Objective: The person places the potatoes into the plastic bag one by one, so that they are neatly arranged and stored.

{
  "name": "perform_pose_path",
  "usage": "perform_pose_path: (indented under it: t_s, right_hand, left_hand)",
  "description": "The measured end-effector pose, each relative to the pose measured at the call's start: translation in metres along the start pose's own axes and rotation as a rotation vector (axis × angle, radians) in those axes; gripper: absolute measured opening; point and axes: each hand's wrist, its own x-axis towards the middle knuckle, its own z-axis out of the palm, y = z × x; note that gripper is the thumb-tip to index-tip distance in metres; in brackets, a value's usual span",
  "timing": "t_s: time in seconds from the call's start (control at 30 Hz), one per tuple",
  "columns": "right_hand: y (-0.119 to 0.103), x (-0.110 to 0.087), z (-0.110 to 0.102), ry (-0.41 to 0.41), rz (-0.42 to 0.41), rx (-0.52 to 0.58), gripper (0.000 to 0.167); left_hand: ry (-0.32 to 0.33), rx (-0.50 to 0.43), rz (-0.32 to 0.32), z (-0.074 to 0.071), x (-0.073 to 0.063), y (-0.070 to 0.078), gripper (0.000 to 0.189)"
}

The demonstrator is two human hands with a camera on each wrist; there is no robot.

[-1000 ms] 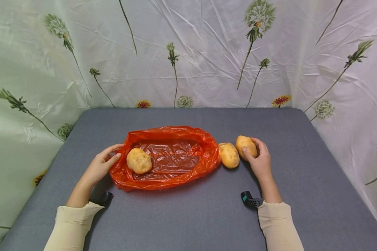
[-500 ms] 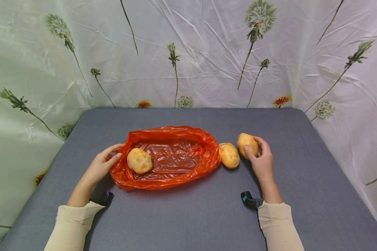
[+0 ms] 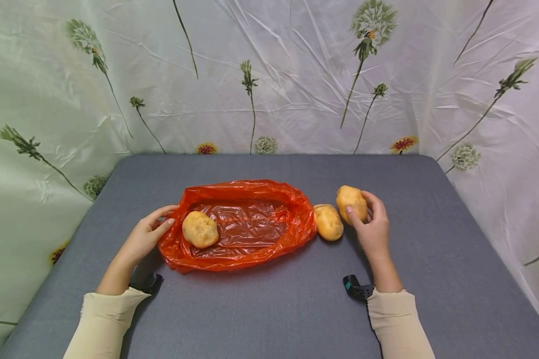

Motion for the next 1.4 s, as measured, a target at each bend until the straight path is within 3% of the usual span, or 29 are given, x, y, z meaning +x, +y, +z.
perform_pose_path:
  t_s: [0.4,1.4]
  right_hand:
    - [-0.050,-0.010,0.009,-0.036,-0.146,-0.020,0.047]
    - [-0.080,-0.026,0.043,-0.105,-0.309,0.003,0.053]
  left_hand:
    - [-0.001,-0.010,0.005,0.000,0.000,0.001,0.037]
    - [0.003,-0.003,0.000,0.000,0.000,0.000,0.036]
